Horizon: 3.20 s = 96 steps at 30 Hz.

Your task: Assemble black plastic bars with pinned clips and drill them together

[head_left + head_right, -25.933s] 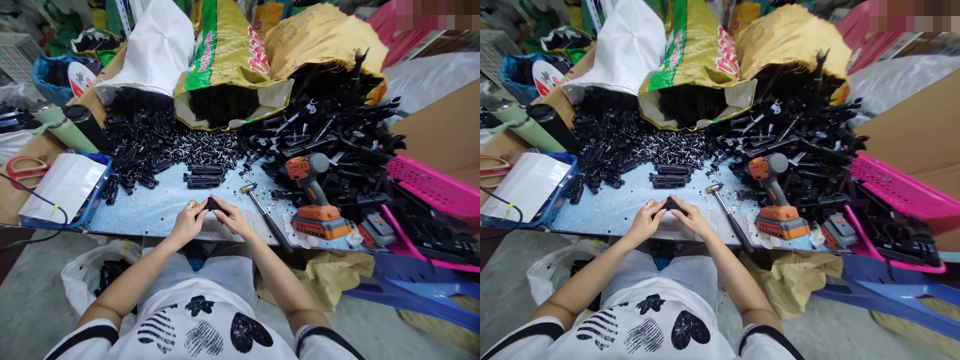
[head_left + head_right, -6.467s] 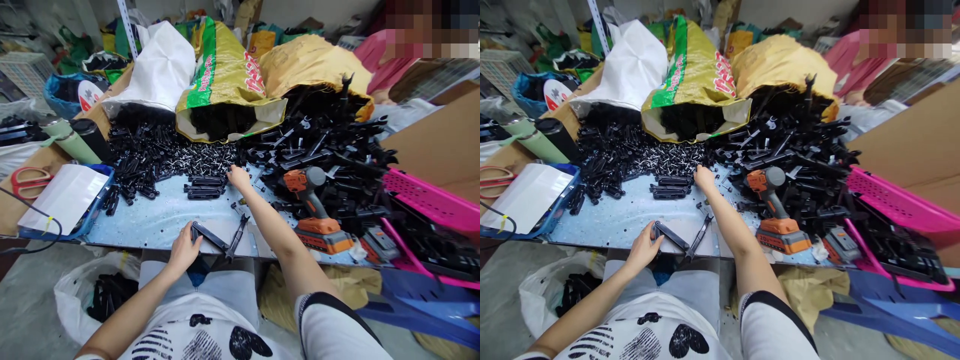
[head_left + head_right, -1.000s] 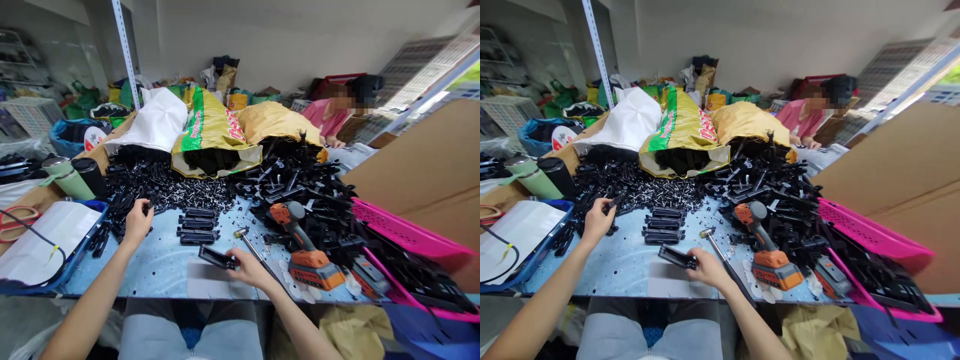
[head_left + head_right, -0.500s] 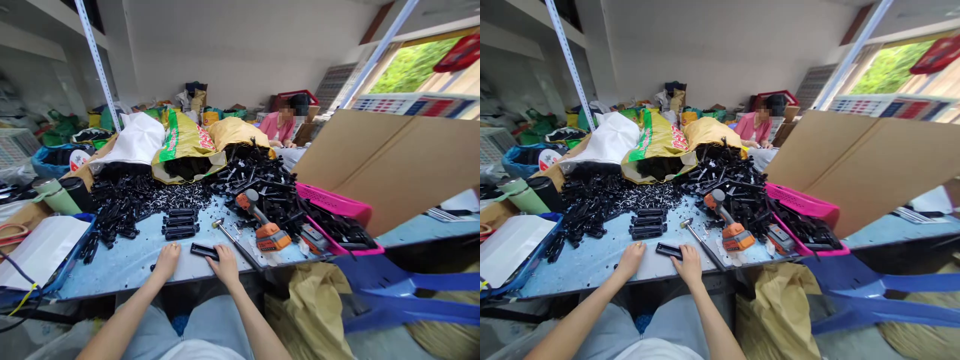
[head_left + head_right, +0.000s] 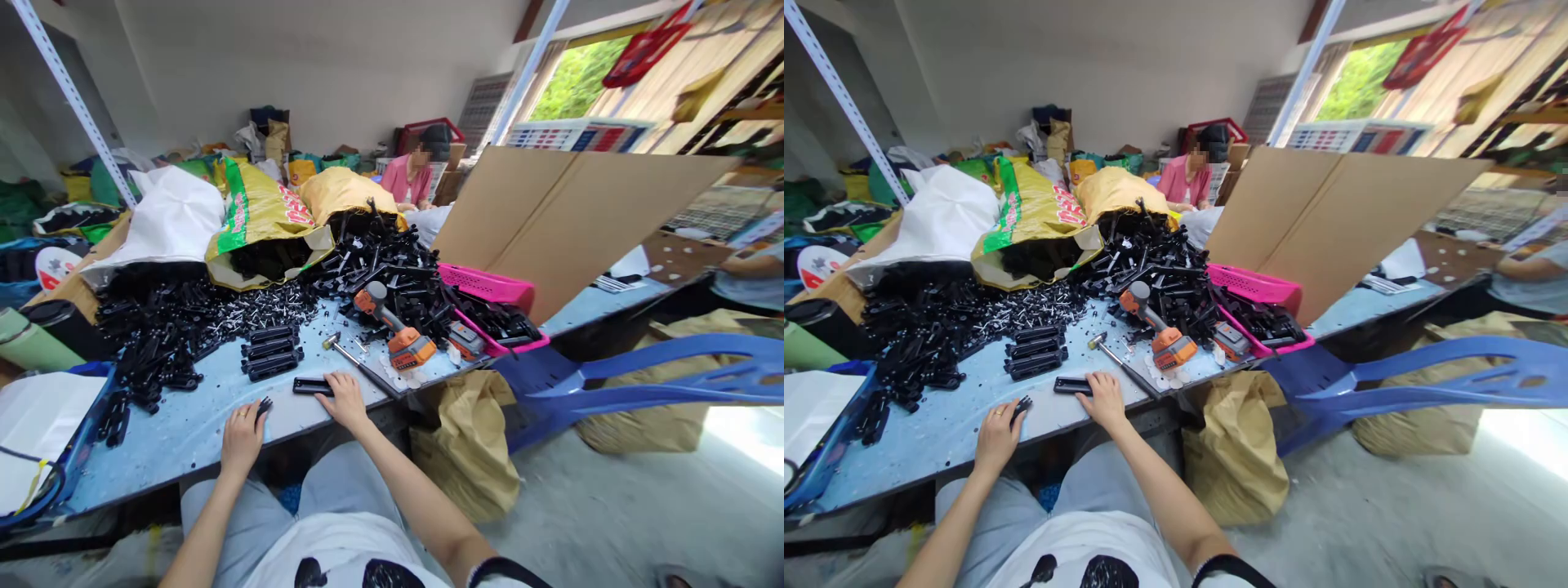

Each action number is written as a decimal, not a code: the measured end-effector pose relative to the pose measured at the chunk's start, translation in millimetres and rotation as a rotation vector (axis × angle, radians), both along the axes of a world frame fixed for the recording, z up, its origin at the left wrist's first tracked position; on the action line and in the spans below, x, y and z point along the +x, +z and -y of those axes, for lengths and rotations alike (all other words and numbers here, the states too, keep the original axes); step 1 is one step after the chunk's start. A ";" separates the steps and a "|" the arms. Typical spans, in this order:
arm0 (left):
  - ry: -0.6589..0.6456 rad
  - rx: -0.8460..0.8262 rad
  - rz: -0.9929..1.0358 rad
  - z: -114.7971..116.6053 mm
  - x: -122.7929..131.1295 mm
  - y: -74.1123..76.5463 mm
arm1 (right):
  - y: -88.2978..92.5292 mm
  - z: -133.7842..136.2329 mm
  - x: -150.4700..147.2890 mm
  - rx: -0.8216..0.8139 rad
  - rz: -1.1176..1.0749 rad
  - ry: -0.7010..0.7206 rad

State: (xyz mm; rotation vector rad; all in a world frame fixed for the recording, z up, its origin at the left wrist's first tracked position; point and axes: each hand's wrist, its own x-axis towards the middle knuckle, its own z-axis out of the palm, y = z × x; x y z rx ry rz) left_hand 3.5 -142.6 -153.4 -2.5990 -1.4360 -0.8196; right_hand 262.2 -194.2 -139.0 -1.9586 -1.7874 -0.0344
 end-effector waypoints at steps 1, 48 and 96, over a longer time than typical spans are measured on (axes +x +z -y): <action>0.007 -0.011 0.000 0.2 -0.2 0.7 | 0.3 -1.1 -0.4 -0.014 0.000 0.005; 0.073 -0.118 0.019 1.0 -2.4 2.2 | -4.5 -7.6 -6.2 -0.010 0.030 -0.033; 0.008 -0.341 0.655 -9.3 36.7 97.8 | 63.8 -74.4 -49.7 -0.224 -0.785 0.703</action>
